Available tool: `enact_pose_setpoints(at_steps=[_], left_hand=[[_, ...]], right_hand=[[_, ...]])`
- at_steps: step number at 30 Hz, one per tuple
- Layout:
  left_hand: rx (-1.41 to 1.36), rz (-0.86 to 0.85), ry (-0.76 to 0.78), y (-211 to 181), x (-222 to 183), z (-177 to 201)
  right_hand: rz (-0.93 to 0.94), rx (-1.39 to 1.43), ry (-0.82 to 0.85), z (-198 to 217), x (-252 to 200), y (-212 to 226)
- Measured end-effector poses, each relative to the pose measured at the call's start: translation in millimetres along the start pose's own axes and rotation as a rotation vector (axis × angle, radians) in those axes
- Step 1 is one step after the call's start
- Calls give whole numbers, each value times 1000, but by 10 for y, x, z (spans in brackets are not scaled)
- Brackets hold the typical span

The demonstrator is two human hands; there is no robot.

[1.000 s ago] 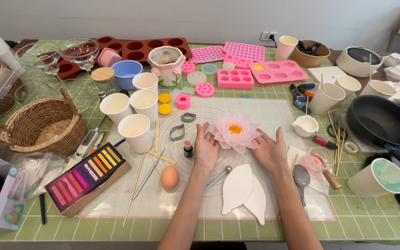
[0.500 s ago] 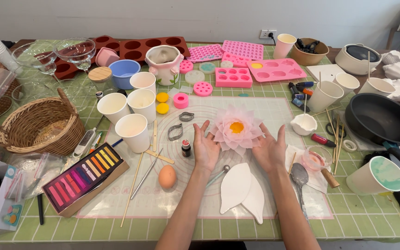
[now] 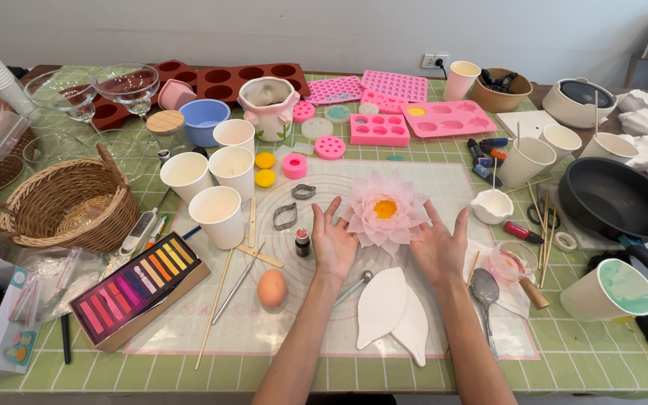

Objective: The recorder is assembling and decorating a wax lotus flower as part of a candle-making process.

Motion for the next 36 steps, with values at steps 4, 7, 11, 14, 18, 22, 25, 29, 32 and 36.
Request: enact_pose_setpoints(at_steps=[4,7,11,14,18,22,25,29,32,36], left_hand=[[-8,0,-3,-13,-15,-15],[-8,-3,-8,-4,-11,5],[-21,-8,-8,-1,-6,9],[-14,-13,-19,5,6,41],[28,-7,-50,76,109,246],[52,6,-124,125,143,395],[98,23,-163,183,163,488],[359,-149,-142,19,145,365],[738,-368,-134,-216,-3,121],[1346,-849,-63,-640,-613,-852]], right_hand=[[0,-13,19,-38,-16,-2],[-9,-12,16,-24,-18,-11],[-20,-19,-8,-9,-25,-12],[-31,-32,-1,-2,-22,-25],[-85,-57,-78,62,-27,-76],[-142,-88,-87,106,-12,-134],[-147,-94,-113,143,-12,-139],[-148,-103,-108,162,11,-148],[-148,-119,-137,189,19,-156],[-148,-101,-179,207,31,-156]])
Point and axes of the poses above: each hand's wrist, its own x-axis towards the middle knuckle, its own z-axis out of the back of the hand, y = z × x, the point moved 9 cm from there along x, towards the middle knuckle, and after that the axes turned 2 degrees about -z, right-handed, at the moved point
